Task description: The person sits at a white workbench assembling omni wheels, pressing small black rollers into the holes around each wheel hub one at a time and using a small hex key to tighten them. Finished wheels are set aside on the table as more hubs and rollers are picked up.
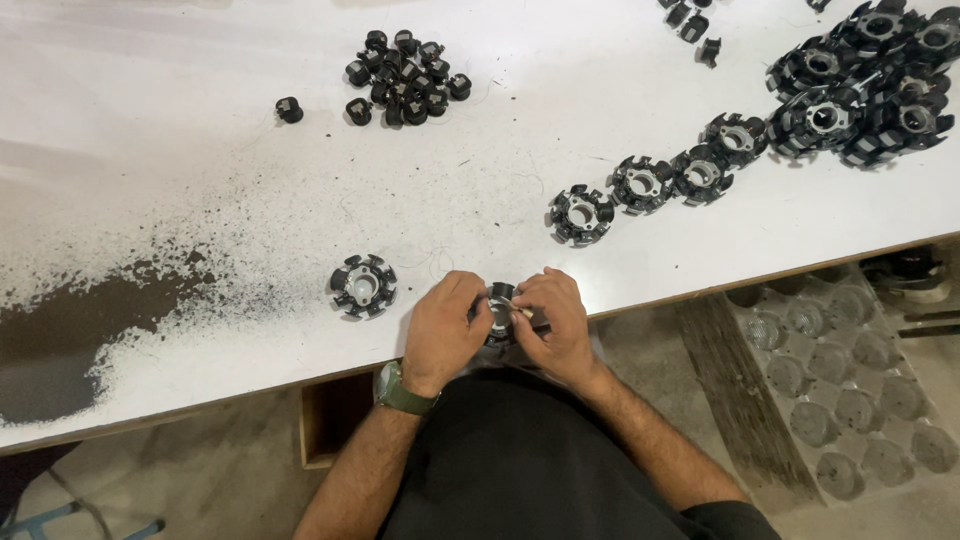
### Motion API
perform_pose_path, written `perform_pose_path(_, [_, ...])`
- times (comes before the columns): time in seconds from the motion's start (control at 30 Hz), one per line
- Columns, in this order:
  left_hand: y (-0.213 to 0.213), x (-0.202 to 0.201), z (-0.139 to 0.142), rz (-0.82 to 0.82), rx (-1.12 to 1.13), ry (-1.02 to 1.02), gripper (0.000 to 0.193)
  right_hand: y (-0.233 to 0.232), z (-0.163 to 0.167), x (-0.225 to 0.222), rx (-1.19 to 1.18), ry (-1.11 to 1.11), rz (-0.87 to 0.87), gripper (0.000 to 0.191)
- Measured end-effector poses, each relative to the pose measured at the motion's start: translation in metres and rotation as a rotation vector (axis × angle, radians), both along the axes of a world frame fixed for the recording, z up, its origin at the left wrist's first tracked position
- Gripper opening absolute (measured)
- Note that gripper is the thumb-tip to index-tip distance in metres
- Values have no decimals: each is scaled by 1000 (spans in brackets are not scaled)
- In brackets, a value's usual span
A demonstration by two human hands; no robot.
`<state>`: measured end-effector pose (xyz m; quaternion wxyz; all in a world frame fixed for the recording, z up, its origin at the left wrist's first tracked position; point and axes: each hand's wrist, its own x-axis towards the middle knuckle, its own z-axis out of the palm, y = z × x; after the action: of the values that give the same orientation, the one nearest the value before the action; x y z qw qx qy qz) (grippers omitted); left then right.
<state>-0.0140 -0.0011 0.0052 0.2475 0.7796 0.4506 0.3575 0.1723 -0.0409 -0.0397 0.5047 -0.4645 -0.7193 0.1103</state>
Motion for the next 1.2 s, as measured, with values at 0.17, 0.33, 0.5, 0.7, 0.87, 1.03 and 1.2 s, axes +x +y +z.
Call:
perform_pose_path(0.17, [-2, 0, -1, -2, -28, 4, 11, 1, 2, -1, 0, -21, -8, 25])
perform_pose_path(0.33, [-2, -2, -6, -10, -41, 23, 15, 1, 3, -3, 12, -30, -6, 26])
perform_pose_path(0.5, [-4, 1, -14, 2, 109, 19, 19, 1, 4, -3, 24, -27, 5, 27])
perform_pose_path(0.7, [-3, 4, -26, 38, 295, 63, 21, 0, 4, -4, 5, -31, 0, 27])
perform_pose_path(0.87, [-4, 4, -32, 61, 321, 77, 18, 0, 5, -7, -30, -8, 6, 27])
perform_pose_path(1.03, [-4, 5, -36, 90, 320, 100, 18, -5, 6, -6, -34, 13, 1, 26])
perform_pose_path(1.2, [-5, 5, -39, 105, 326, 104, 17, -5, 5, -9, 0, 2, 10, 27])
